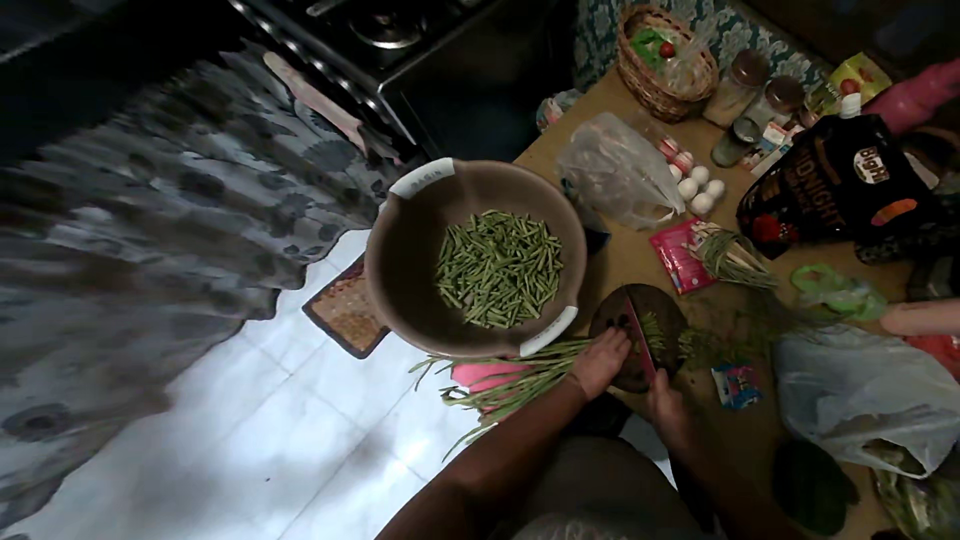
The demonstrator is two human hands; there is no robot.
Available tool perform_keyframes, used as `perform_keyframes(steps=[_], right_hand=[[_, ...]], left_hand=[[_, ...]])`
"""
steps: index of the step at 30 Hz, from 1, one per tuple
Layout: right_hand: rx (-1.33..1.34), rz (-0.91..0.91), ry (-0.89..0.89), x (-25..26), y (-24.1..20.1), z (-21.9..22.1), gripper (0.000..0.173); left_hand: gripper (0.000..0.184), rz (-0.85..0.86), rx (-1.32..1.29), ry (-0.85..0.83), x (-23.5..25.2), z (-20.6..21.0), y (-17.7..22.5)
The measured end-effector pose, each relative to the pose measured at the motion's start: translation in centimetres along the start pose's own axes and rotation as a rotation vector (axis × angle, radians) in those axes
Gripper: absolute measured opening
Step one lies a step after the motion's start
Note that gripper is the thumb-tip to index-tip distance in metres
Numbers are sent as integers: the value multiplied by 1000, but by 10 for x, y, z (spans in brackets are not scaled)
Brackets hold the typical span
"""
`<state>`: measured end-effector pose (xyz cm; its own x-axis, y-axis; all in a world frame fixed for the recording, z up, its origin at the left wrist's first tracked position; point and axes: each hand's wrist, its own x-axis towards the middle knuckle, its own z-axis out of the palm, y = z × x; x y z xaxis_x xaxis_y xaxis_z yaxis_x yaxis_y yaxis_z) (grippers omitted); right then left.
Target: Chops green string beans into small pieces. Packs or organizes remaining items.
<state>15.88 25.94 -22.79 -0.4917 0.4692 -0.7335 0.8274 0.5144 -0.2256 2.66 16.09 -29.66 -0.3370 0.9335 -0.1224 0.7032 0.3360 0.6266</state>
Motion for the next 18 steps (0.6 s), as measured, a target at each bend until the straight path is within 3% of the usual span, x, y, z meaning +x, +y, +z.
perform_keyframes(steps=[5, 7, 10, 16, 18], right_hand=[[202, -285, 175, 5, 37, -8, 39], [259, -340, 354, -2, 45, -13, 37], [278, -230, 515, -12, 57, -24, 43], [194, 39, 592, -18, 104, -18, 60], [110, 142, 566, -17, 108, -14, 58]], left_hand=[[40, 10, -26, 11, 1, 0, -1], [41, 16, -9, 18, 3, 1, -1], [41, 18, 0, 14, 2, -2, 1], [43, -5, -1, -5, 2, -4, 2], [43, -8, 4, -17, -1, -4, 2]])
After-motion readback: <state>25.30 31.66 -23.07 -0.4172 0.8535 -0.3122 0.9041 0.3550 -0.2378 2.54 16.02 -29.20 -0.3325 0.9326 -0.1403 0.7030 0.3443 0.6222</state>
